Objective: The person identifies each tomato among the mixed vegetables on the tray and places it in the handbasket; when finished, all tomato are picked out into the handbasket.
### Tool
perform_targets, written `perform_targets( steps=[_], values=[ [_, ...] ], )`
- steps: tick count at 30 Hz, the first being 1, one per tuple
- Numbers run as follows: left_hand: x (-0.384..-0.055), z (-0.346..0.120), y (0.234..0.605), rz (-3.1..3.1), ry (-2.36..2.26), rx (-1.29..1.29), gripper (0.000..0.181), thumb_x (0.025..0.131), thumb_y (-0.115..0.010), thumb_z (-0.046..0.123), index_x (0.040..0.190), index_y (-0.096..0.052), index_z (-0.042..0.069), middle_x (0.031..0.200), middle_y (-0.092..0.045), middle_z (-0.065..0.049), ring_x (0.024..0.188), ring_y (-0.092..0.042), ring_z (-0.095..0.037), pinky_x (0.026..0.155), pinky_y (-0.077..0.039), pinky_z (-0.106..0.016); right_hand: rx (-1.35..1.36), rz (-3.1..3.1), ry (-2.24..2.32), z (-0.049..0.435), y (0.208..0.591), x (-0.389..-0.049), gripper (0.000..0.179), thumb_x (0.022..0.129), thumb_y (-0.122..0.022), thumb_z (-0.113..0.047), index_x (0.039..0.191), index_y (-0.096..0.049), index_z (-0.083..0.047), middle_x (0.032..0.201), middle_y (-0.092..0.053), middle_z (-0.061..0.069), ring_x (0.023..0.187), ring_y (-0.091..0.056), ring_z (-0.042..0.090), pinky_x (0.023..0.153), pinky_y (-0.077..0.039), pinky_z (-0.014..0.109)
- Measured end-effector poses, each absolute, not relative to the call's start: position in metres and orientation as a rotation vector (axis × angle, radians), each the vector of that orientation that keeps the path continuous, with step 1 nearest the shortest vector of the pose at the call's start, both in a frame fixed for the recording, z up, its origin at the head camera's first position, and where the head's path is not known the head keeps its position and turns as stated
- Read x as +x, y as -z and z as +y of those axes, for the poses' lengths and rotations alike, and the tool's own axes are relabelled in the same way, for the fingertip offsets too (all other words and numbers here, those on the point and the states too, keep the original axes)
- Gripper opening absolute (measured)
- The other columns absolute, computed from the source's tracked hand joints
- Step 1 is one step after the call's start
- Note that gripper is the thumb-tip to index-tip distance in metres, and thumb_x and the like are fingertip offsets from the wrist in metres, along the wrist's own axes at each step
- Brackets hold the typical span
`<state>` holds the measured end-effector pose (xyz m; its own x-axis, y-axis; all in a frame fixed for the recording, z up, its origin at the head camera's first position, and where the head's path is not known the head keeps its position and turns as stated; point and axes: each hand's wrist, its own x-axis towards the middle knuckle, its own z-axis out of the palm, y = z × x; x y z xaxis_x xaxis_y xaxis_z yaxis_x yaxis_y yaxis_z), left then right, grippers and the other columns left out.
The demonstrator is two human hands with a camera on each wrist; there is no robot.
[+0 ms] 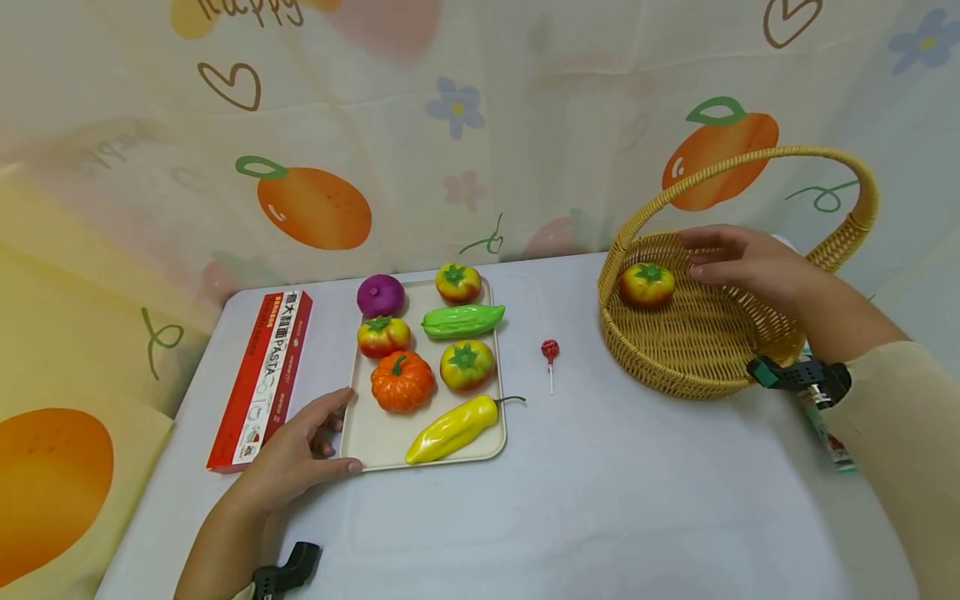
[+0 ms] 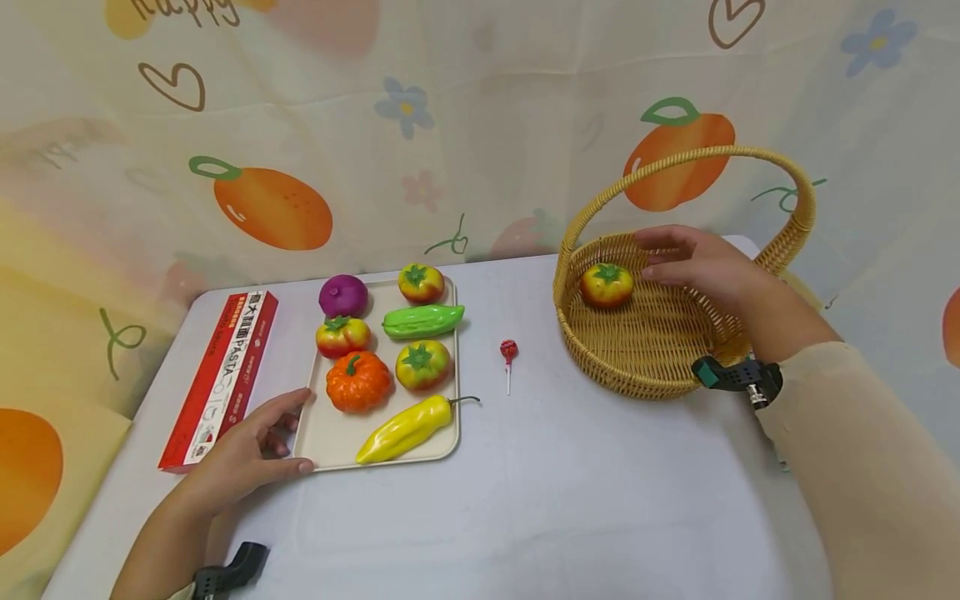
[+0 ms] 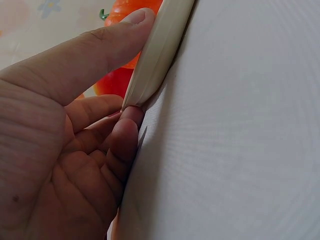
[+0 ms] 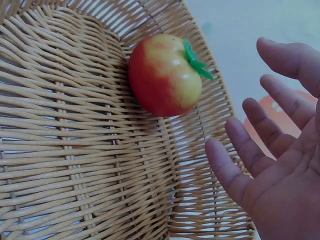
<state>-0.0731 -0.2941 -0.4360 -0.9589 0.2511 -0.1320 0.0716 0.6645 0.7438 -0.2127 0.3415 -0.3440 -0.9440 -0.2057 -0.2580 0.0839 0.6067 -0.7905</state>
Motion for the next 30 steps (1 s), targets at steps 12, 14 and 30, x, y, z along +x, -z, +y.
perform_targets(
  steps=[12, 14, 30],
  values=[
    [-0.072, -0.294, 0.435, 2.661, -1.169, 0.249, 0.097, 0.078, -0.098, 0.024, 0.160, -0.048, 0.011, 0.119, -0.059, -0.010, 0.091, -0.057, -0.025, 0.076, -0.057, -0.024, -0.189, 2.567, 1.302, 0.335, 0.339, -0.191, 0.064, 0.106, -0.069, -0.029, 0.163, -0.042, -0.015, 0.162, -0.044, 0.005, 0.143, -0.044, 0.024, 0.094, -0.043, 0.009],
    [-0.071, -0.294, 0.436, 2.665, -1.172, 0.248, 0.097, 0.078, -0.099, 0.023, 0.159, -0.048, 0.011, 0.118, -0.058, -0.010, 0.091, -0.057, -0.025, 0.075, -0.057, -0.023, -0.203, 2.573, 1.297, 0.333, 0.339, -0.187, 0.064, 0.106, -0.069, -0.029, 0.162, -0.042, -0.015, 0.162, -0.044, 0.004, 0.143, -0.044, 0.023, 0.095, -0.042, 0.010],
    [-0.072, -0.294, 0.437, 2.673, -1.177, 0.241, 0.096, 0.076, -0.100, 0.021, 0.158, -0.051, 0.011, 0.116, -0.057, -0.010, 0.090, -0.058, -0.025, 0.074, -0.056, -0.024, -0.371, 2.494, 1.399, 0.316, 0.333, -0.156, 0.055, 0.104, -0.071, -0.014, 0.155, -0.051, -0.010, 0.154, -0.051, 0.006, 0.133, -0.052, 0.012, 0.096, -0.051, 0.018]
  ],
)
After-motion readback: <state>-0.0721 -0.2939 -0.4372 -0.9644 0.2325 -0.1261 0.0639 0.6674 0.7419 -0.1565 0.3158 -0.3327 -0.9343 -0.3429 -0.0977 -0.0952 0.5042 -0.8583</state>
